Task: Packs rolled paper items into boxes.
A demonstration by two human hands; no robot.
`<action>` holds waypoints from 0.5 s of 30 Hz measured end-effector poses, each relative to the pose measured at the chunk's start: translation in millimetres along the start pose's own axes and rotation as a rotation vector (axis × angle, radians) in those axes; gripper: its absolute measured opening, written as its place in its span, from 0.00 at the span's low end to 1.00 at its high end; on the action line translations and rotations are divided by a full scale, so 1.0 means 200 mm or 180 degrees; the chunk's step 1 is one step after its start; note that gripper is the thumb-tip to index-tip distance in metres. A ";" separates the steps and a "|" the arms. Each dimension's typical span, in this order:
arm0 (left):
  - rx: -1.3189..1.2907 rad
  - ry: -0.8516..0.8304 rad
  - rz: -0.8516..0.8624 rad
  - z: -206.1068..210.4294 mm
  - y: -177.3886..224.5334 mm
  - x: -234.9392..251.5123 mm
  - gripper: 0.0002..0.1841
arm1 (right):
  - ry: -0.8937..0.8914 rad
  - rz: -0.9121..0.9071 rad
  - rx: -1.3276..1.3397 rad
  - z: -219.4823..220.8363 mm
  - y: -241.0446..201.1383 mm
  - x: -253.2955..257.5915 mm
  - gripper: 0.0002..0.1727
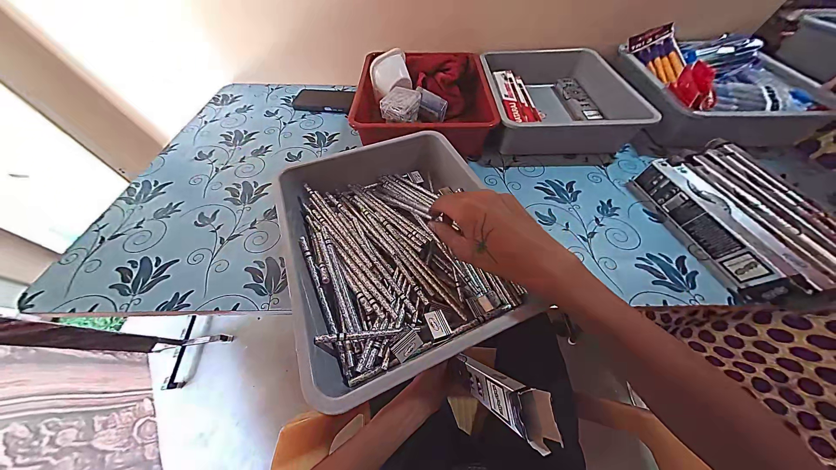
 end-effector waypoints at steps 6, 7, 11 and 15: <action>-0.0056 0.0082 -0.0029 -0.01 0.00 0.02 0.13 | 0.0838 -0.0001 0.0454 -0.06 0.06 0.15 0.15; -0.0078 0.0091 -0.0023 -0.01 0.00 0.02 0.13 | 0.0897 -0.0041 0.0558 -0.06 0.07 0.19 0.15; -0.0183 0.0079 -0.0055 -0.02 0.00 0.03 0.13 | 0.0820 -0.0320 0.0592 -0.02 0.05 0.37 0.16; -0.0291 -0.0059 0.0035 -0.04 0.01 0.05 0.10 | 0.0766 -0.0358 0.0752 -0.06 0.03 0.43 0.12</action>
Point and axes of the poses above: each hand's wrist, its own x-axis towards the middle knuckle, its own z-axis out of the palm, y = z × x, the point moved 5 cm from there along x, towards the middle knuckle, and after that the axes turned 12 degrees about -x, right-handed, at the moved point
